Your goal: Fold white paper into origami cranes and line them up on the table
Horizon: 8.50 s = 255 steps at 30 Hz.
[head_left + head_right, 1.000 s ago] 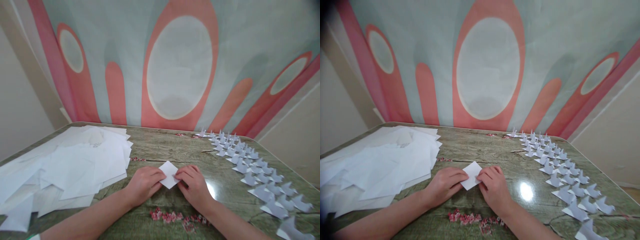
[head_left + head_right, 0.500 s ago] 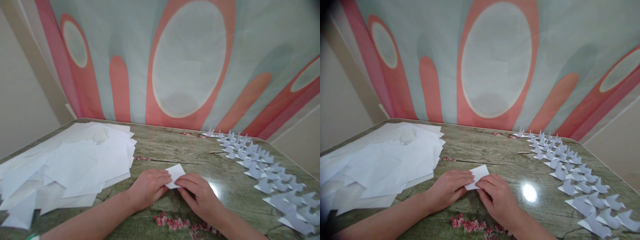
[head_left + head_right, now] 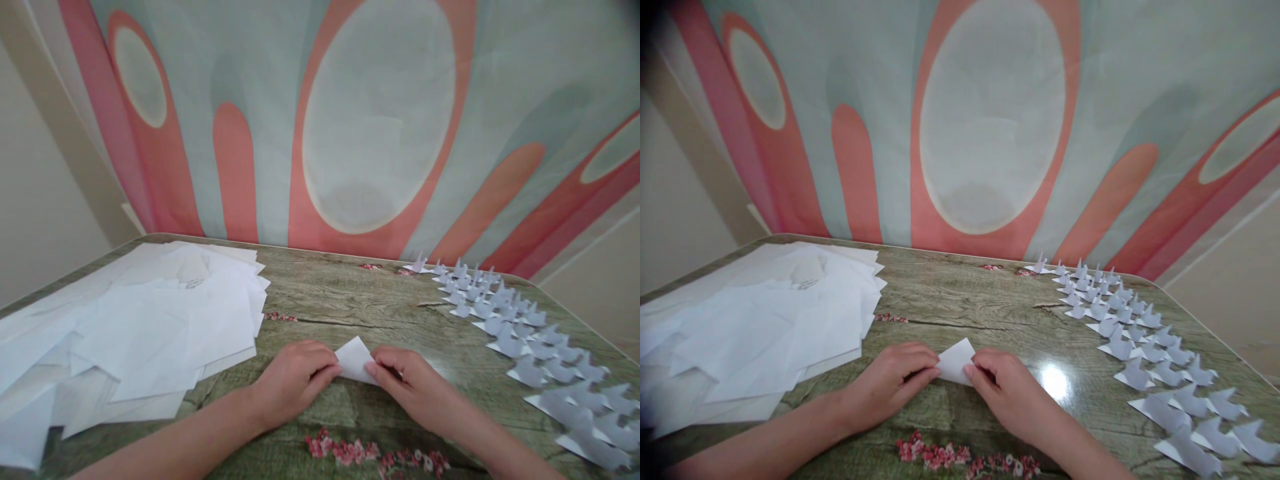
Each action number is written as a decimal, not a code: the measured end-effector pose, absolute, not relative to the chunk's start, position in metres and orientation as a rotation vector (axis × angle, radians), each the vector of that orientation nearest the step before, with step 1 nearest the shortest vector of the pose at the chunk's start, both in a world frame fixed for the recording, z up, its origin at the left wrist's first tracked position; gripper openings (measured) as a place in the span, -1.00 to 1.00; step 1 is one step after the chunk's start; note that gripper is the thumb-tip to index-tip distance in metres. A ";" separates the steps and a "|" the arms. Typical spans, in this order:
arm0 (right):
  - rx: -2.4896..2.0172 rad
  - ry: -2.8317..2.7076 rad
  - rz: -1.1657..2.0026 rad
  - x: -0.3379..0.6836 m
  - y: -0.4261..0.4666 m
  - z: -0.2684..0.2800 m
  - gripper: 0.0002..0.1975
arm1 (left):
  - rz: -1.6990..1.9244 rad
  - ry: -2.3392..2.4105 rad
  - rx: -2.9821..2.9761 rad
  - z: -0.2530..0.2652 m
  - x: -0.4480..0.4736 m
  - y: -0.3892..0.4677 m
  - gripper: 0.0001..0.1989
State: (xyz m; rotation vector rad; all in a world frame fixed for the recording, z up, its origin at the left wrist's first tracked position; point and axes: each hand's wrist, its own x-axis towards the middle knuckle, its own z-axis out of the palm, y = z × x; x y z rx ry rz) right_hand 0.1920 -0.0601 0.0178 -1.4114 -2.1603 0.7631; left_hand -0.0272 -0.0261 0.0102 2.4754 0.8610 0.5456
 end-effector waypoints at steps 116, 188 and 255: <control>-1.425 -2.417 0.079 0.184 -0.096 -0.005 -0.65 | 0.187 0.766 2.951 0.010 -0.022 -0.033 -0.57; -1.415 -2.563 -0.441 0.191 -0.105 -0.011 -0.61 | 0.159 0.756 3.009 0.017 -0.019 -0.038 -0.61; -1.089 -2.243 0.114 0.210 -0.086 0.000 -0.58 | 0.731 0.747 2.672 0.009 -0.026 -0.027 -0.82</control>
